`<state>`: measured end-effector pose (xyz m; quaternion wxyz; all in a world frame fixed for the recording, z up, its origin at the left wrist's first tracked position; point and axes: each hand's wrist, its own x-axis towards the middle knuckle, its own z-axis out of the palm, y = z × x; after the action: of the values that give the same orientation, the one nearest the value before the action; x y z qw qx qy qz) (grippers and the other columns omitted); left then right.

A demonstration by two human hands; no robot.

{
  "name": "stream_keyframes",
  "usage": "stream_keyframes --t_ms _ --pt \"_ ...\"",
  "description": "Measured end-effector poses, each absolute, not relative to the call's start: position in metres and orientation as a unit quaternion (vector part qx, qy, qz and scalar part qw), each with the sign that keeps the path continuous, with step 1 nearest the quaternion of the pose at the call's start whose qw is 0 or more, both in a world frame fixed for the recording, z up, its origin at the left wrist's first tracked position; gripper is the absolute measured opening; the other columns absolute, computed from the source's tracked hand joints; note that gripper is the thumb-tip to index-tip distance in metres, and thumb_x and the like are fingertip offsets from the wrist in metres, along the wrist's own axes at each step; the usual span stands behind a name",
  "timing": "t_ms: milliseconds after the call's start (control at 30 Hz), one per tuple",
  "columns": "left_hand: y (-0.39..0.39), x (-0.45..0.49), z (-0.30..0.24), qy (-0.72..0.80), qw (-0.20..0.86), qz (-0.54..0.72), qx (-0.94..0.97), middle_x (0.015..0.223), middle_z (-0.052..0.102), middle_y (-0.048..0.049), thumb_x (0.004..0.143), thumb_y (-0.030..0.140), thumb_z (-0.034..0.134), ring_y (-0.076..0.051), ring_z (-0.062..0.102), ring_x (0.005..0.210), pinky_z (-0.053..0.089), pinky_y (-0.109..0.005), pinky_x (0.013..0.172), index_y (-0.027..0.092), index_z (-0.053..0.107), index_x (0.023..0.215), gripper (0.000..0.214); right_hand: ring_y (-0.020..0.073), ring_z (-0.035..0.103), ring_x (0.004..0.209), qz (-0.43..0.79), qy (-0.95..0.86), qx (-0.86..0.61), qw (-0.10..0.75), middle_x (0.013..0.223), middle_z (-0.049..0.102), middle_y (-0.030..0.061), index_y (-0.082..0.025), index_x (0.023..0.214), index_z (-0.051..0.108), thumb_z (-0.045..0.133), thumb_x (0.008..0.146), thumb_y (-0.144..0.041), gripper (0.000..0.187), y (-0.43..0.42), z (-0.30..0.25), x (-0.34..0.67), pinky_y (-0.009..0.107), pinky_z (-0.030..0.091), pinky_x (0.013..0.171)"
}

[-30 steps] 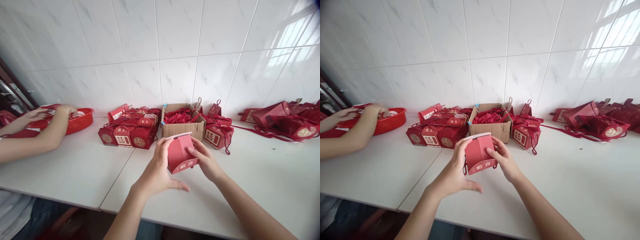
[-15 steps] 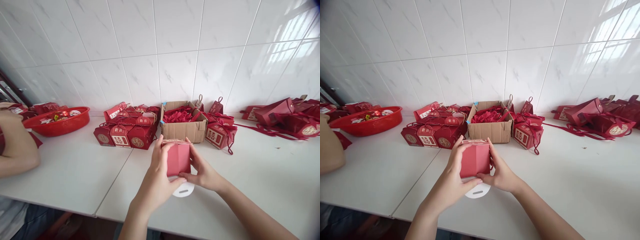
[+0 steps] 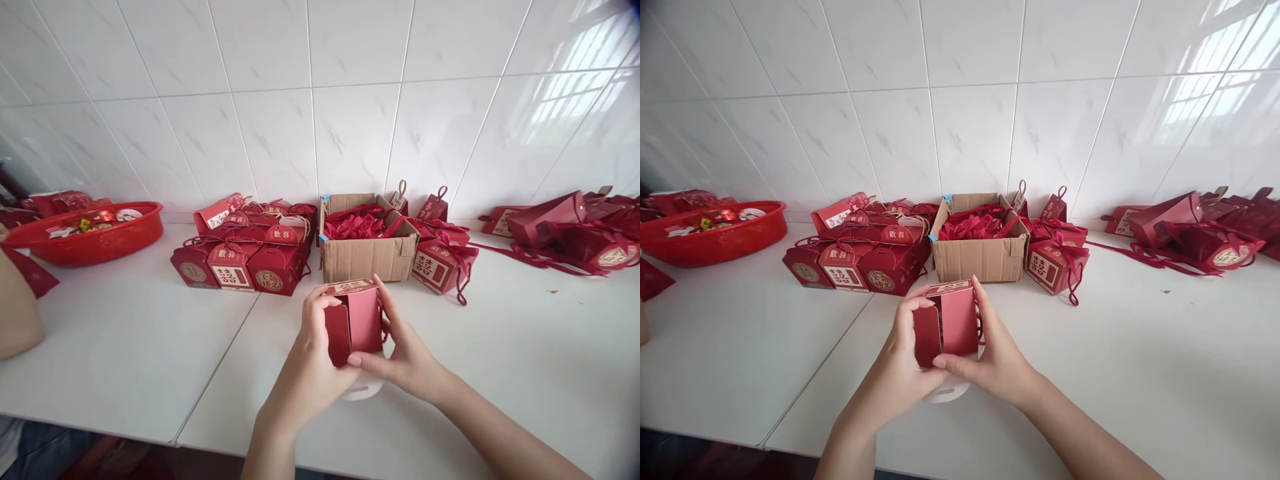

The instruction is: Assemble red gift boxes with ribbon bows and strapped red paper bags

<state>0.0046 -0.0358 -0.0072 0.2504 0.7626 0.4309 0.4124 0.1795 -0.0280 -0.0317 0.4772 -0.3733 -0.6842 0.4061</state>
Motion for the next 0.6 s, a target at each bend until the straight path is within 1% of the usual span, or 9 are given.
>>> stream_keyframes --t_ms 100,167,267,333,367,433,533,600 --pt "-0.036 0.004 -0.008 0.396 0.271 0.419 0.771 0.152 0.021 -0.0111 0.075 0.011 0.065 -0.03 0.035 0.137 0.046 -0.049 0.103 0.031 0.03 0.123 0.062 0.0269 0.038 0.135 0.405 -0.665 -0.382 0.498 0.152 0.031 0.0095 -0.032 0.15 0.011 0.066 0.084 -0.04 0.086 -0.028 -0.028 0.179 0.045 0.044 0.105" --pt "-0.036 0.004 -0.007 0.363 0.308 0.421 0.772 0.153 0.021 -0.0087 0.071 0.003 0.059 -0.03 0.034 0.138 0.044 -0.049 0.107 0.033 0.028 0.128 0.072 0.0258 0.045 0.13 0.411 -0.641 -0.399 0.511 0.147 0.039 0.0096 -0.031 0.147 0.017 0.063 0.086 -0.041 0.077 -0.027 -0.024 0.179 0.044 0.046 0.103" --pt "-0.035 0.004 -0.005 0.336 0.338 0.416 0.774 0.154 0.023 -0.0042 0.065 -0.004 0.048 -0.03 0.027 0.142 0.034 -0.051 0.115 0.035 0.023 0.141 0.089 0.0252 0.054 0.119 0.426 -0.612 -0.41 0.525 0.138 0.048 0.0093 -0.03 0.141 0.024 0.067 0.082 -0.042 0.074 -0.024 -0.019 0.182 0.042 0.051 0.097" --pt "-0.034 0.004 -0.003 0.341 0.336 0.418 0.772 0.154 0.025 -0.0018 0.064 -0.005 0.045 -0.03 0.024 0.143 0.027 -0.053 0.118 0.036 0.024 0.145 0.093 0.0249 0.056 0.115 0.431 -0.61 -0.405 0.528 0.134 0.051 0.0095 -0.029 0.138 0.027 0.07 0.079 -0.038 0.073 -0.022 -0.018 0.184 0.041 0.052 0.094" --pt "-0.034 0.003 -0.003 0.345 0.339 0.422 0.767 0.154 0.025 -0.0009 0.063 -0.005 0.044 -0.031 0.025 0.143 0.028 -0.052 0.118 0.036 0.025 0.145 0.093 0.0253 0.056 0.115 0.433 -0.613 -0.4 0.527 0.134 0.051 0.0098 -0.029 0.138 0.028 0.07 0.079 -0.036 0.073 -0.021 -0.019 0.186 0.041 0.052 0.095" --pt "-0.033 0.002 -0.003 0.351 0.359 0.434 0.748 0.153 0.028 -0.0002 0.063 -0.005 0.043 -0.031 0.029 0.141 0.033 -0.051 0.116 0.036 0.028 0.144 0.092 0.0268 0.052 0.122 0.444 -0.621 -0.383 0.52 0.141 0.047 0.0093 -0.03 0.141 0.027 0.066 0.08 -0.034 0.072 -0.02 -0.021 0.19 0.042 0.05 0.097" --pt "-0.03 -0.001 -0.006 0.359 0.389 0.468 0.707 0.149 0.035 -0.0003 0.061 -0.004 0.045 -0.031 0.039 0.135 0.043 -0.047 0.109 0.035 0.033 0.141 0.091 0.0283 0.041 0.134 0.487 -0.624 -0.346 0.504 0.15 0.038 0.0029 -0.033 0.147 0.025 0.052 0.084 -0.033 0.068 -0.018 -0.027 0.197 0.045 0.045 0.103" --pt "-0.027 -0.003 -0.008 0.37 0.406 0.487 0.679 0.145 0.041 -0.0003 0.06 -0.004 0.045 -0.031 0.047 0.127 0.049 -0.045 0.103 0.036 0.036 0.138 0.089 0.0291 0.041 0.135 0.513 -0.614 -0.34 0.494 0.149 0.041 -0.0003 -0.033 0.149 0.025 0.043 0.085 -0.031 0.067 -0.016 -0.032 0.199 0.047 0.042 0.105"
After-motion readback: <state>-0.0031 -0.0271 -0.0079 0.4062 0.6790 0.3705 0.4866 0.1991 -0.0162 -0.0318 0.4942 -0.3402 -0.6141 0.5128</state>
